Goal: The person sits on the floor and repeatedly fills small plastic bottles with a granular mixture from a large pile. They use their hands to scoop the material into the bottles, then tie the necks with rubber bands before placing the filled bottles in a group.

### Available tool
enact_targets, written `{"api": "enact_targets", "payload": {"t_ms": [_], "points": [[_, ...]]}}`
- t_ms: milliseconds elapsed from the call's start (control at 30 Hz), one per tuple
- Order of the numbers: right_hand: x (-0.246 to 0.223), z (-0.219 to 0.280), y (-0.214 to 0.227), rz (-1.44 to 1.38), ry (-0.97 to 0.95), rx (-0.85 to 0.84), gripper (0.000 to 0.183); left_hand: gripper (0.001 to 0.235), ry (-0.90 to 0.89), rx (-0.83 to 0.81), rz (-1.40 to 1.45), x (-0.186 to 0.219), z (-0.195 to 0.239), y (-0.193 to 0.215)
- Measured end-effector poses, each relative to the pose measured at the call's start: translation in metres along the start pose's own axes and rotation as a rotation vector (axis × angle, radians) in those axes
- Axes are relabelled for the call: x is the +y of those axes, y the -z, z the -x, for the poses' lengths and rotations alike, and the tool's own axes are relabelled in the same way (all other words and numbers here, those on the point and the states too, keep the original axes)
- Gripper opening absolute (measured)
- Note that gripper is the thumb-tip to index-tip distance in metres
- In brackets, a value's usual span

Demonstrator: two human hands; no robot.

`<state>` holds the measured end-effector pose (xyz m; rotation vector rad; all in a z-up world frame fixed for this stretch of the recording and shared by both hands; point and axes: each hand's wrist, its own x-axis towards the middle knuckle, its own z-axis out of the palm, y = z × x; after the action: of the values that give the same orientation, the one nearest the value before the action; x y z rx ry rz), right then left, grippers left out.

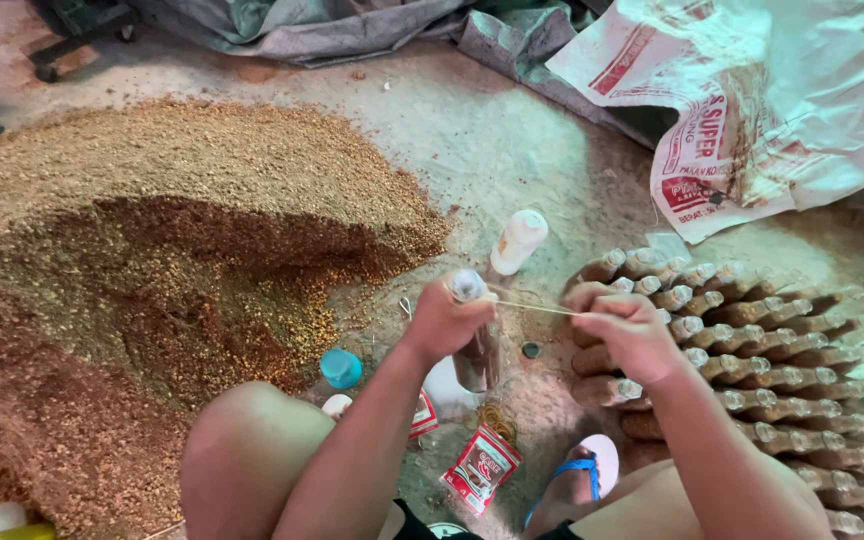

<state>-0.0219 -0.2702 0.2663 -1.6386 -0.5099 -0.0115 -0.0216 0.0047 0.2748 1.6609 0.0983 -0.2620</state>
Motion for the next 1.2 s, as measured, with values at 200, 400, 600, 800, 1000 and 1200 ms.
{"api": "enact_targets", "payload": {"t_ms": [200,400,600,800,1000,1200], "points": [[-0.005,0.007,-0.045,-1.047,-0.081,0.526,0.028,0.012,0.038,0.075,0.089,-0.021,-0.024,-0.012],[-0.007,0.023,-0.067,-1.260,-0.217,0.505,0.026,0.012,0.056,0.113,0.105,-0.024,-0.029,-0.013],[0.013,0.031,-0.063,-1.126,0.026,0.181,0.050,0.032,0.071,0.089,-0.008,-0.045,-0.036,-0.018],[-0.011,0.007,-0.113,-0.854,-0.026,0.440,0.050,0.039,0.043,0.013,-0.204,-0.001,-0.003,-0.028],[-0.036,0.001,-0.111,0.625,0.078,0.247,0.057,0.028,-0.361,-0.217,-0.627,-0.007,-0.003,-0.026],[-0.043,-0.010,-0.087,0.668,-0.036,0.006,0.037,0.033,-0.574,-0.153,-0.589,-0.047,-0.002,-0.032]]}}
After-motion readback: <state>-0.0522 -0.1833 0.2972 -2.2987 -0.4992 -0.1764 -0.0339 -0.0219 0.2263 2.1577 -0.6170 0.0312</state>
